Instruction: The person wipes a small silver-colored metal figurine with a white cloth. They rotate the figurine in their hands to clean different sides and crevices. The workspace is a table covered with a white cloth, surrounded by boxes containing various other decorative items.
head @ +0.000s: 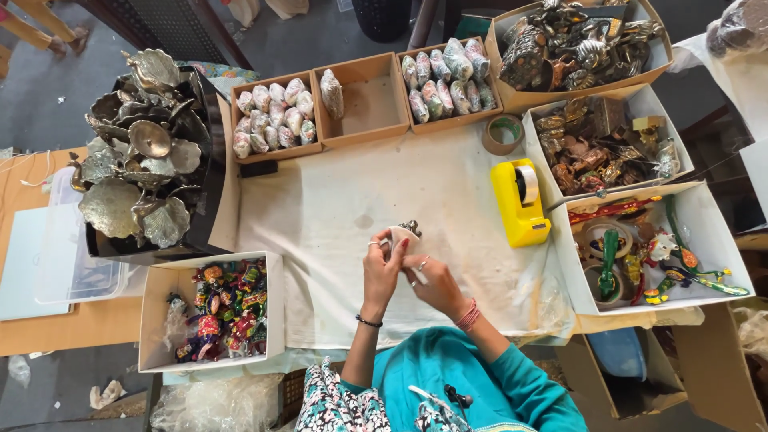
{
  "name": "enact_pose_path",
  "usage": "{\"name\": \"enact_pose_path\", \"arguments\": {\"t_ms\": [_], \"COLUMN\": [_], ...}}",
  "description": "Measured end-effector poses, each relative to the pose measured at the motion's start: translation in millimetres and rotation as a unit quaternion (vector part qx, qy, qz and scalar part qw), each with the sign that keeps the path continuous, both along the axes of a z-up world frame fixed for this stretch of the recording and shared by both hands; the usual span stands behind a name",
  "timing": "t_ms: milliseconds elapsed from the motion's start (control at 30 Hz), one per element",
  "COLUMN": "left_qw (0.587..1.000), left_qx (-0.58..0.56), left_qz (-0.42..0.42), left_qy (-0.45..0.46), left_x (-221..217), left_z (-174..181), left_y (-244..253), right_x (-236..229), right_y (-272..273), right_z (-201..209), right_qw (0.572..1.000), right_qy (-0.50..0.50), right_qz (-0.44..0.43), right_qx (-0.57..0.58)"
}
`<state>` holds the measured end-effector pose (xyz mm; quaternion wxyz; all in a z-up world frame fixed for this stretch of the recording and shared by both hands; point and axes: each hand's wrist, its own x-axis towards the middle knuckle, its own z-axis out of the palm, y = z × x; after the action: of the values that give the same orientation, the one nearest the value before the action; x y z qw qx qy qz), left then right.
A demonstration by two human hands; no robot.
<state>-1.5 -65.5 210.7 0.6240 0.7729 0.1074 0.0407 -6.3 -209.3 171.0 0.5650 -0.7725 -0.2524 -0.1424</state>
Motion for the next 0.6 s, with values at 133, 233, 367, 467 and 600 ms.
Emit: {"name": "enact_pose_path", "arguments": {"t_ms": [133, 233, 367, 467, 600], "left_qw": [0.995, 0.988, 0.967, 0.962, 0.984], "left_qx": [-0.081, -0.139, -0.253, -0.270, -0.174], "left_qz": [0.050, 0.056, 0.010, -0.030, 0.026], "left_qy": [-0.022, -0.037, -0.005, -0.015, 0.003], "left_x": [4.8, 3.8, 3.0, 5.4, 3.6], "left_z": [-28.3, -43.5, -52.6, -70.3, -82.5], "left_y": [12.9, 21.0, 17.2, 11.7, 9.7], "right_x": [0.8, 7.9, 15.1, 19.5, 34.7], "right_y": [3.1, 3.6, 2.3, 0.0, -17.0], "right_z": [15.8, 11.8, -13.1, -38.6, -110.3], "right_qw": [1.000, 0.998, 0.933, 0.826, 0.827], "right_qy": [-0.010, -0.008, 0.281, 0.452, 0.462], "right_qz": [0.019, -0.050, -0.008, 0.048, -0.004], "right_qx": [-0.004, 0.034, 0.223, 0.335, 0.319]}}
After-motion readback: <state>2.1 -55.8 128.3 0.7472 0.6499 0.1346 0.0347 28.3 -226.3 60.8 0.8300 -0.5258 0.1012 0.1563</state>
